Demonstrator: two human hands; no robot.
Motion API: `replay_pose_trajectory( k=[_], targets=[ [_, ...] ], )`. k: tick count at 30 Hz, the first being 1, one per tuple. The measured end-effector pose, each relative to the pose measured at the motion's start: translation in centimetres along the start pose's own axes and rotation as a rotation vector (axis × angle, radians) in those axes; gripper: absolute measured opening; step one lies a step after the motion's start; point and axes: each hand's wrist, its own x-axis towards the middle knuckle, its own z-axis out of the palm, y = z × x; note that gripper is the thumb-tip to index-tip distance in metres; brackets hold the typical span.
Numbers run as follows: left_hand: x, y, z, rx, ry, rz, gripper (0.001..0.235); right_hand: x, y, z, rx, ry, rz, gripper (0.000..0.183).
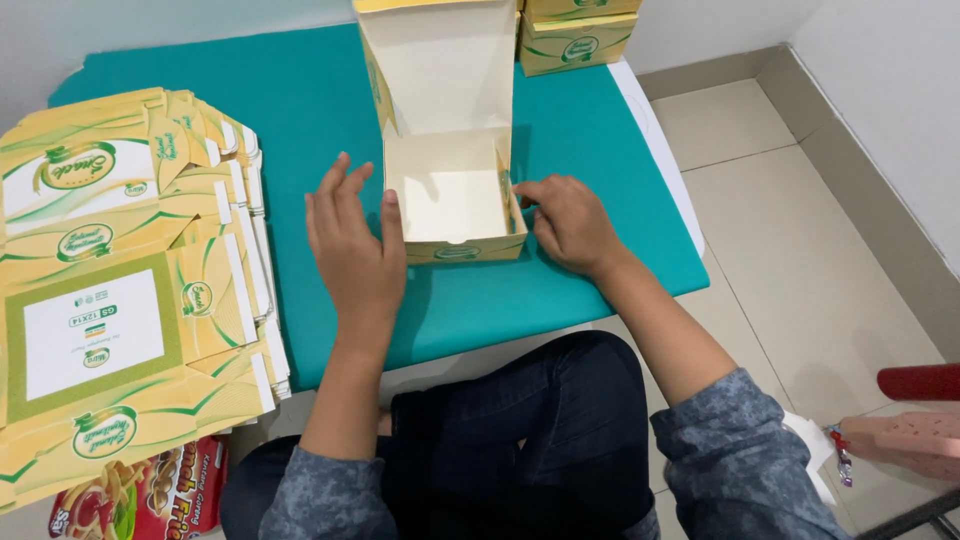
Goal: The person assembles a flat, pre-printed cardboard box by folding the side flaps and tucking the tabs into slots to form a rectangular container. The person then places the completed box on a stack of similar boxes.
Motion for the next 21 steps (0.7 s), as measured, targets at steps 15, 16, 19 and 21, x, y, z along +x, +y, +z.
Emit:
replay_pose_trajectory(
  k=[15,16,19,21],
  targets=[
    [-0.3,-0.3,2.6,0.242,-0.224,0.374,0.033,3.6,-4.0,-1.6,-0.104,-0.072,-0.077,0.040],
    [0.1,-1.1,1.6,0.287,-0.311,0.362,0.031,4.3,-4.4,-1.9,-0.155,-0.138,-0.069,0.042],
    [1.7,-4.1,1.5,0.377,-0.426,0.288,0.022,6.2,-3.3,-1.2,-0.401,-0.223,-0.131,0.037],
    [2.5,-6.0,3.1,0.367,-0.465,0.252,0.021,8.0,-4.9,-0.8,-0.519,-0.282,-0.148,0.032]
  ],
)
